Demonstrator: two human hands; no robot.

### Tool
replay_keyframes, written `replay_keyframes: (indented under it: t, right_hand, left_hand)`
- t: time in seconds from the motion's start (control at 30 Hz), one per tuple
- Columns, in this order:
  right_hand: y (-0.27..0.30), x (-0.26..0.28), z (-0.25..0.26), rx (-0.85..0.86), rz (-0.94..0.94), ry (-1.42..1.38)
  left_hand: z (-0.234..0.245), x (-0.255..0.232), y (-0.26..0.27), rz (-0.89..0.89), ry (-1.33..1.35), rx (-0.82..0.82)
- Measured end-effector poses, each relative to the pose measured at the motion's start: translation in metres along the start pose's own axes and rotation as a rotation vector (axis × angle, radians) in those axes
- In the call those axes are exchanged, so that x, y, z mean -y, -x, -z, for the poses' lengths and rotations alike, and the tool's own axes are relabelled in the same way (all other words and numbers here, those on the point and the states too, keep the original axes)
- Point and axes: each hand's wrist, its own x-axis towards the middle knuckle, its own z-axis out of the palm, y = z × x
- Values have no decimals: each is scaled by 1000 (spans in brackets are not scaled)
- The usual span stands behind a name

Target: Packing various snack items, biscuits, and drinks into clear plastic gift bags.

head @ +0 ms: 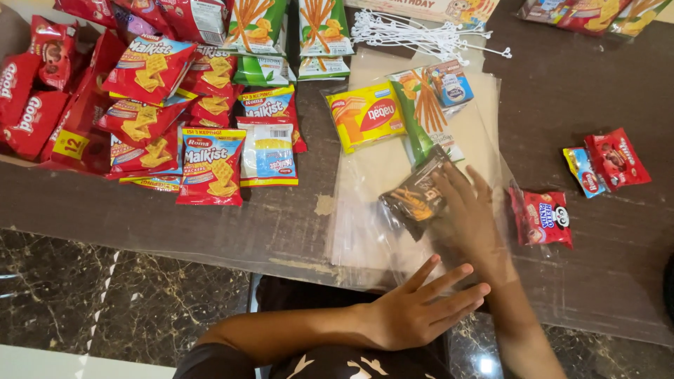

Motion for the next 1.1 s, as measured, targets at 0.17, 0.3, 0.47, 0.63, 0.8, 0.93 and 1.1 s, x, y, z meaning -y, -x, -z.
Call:
replay_keyframes:
  t: [0.17,0.3,0.47,0.63,0.8,0.93,1.1]
  right_hand:
    - [-20,23,47,170,-299,-344]
    - [-45,52,91,337,-484,-447]
    - [-42,67,82,71,-631,-529]
    - [-64,81,97,42,-1085,-789]
    - [-73,85,105,56,-1236,-868]
    - [-68,85,99,22,-1087,-762]
    - [-64,82,92,-30,-953,-771]
  left_hand:
    - [-7,-1,4,-13,-7,-2]
    - [-9,1,6,-30,-11,-10]
    - [-11,2,10,-29,-17,50]
    - [-8,1,9,-33,-1,53]
    - [-11,1,11,-12,60,79]
    - [-13,1,12,-5,122,72]
    - [-12,2,13,2,144,84]
